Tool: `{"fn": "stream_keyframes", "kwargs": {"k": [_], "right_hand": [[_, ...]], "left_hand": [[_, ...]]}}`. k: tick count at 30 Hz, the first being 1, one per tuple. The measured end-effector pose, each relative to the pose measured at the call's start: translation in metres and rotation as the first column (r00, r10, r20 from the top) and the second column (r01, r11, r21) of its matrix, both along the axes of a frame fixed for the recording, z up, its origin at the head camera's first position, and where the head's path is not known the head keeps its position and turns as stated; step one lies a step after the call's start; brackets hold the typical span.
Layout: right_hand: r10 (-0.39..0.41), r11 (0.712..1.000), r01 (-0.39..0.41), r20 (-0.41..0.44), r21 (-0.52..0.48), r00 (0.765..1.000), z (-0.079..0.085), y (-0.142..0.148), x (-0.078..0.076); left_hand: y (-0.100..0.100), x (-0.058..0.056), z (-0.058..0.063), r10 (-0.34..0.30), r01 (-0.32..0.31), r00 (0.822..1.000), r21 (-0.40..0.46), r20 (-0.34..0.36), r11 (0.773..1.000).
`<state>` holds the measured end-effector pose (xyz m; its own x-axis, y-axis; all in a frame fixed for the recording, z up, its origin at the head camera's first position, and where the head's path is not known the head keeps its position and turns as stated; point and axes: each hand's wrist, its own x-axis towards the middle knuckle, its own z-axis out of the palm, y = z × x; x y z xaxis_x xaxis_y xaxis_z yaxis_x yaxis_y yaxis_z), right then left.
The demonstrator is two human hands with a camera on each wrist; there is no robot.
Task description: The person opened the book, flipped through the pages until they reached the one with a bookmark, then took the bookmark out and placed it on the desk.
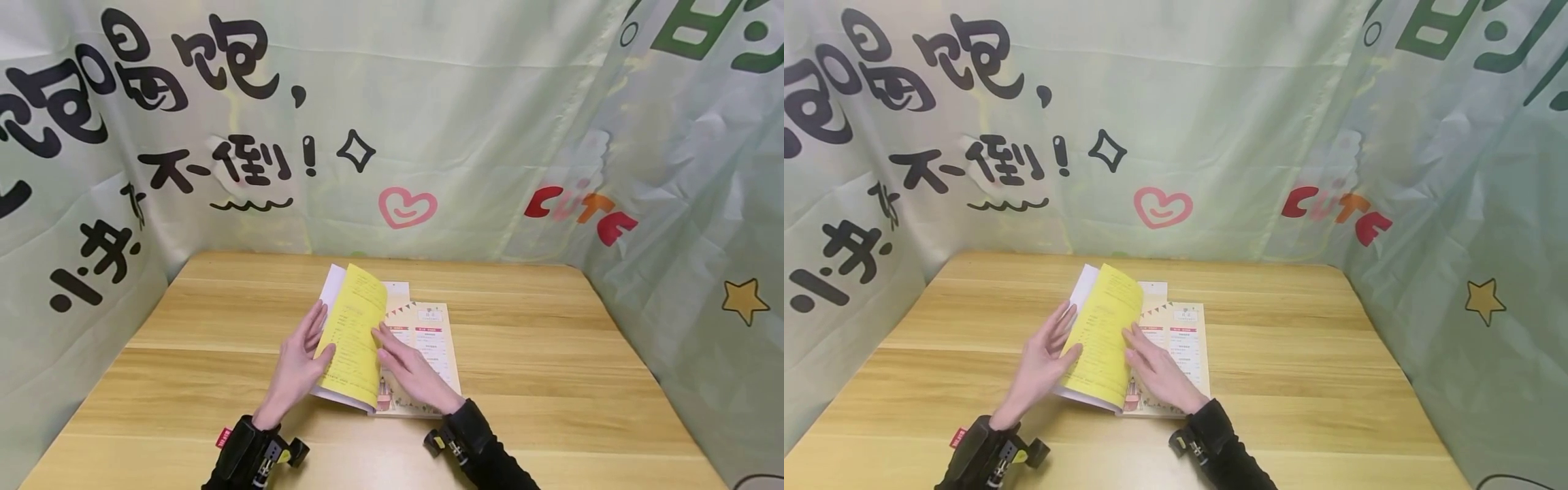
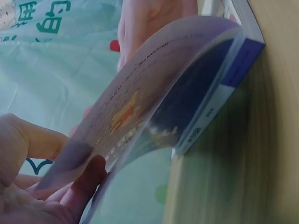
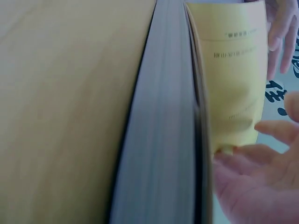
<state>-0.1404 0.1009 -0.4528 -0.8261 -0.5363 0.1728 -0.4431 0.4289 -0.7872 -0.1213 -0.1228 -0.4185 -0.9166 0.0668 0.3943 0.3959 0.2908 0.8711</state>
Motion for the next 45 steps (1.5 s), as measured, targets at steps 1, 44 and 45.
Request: {"fn": "stream_keyframes", "kwargs": {"k": [1,44,45], "right_hand": [[0.013,1.0,-0.013,0.009,0.008,1.0,0.0,0.001,0.0],[0.123,0.977,-0.135,0.079,0.164,0.989,-0.004,0.042,-0.004],[0.119,0.978,-0.131,0.08,0.164,0.99,-0.003,0.044,-0.004]], "left_hand": [[-0.001,0.0,-0.001,0.001,-0.001,1.0,-0.007,0.002,1.0],[0.019,0.007,-0.039,-0.232,0.222,0.971,-0.567,0.056,0.793],[0.02,0.008,-0.039,-0.25,0.235,0.967,-0.576,0.055,0.783]]}}
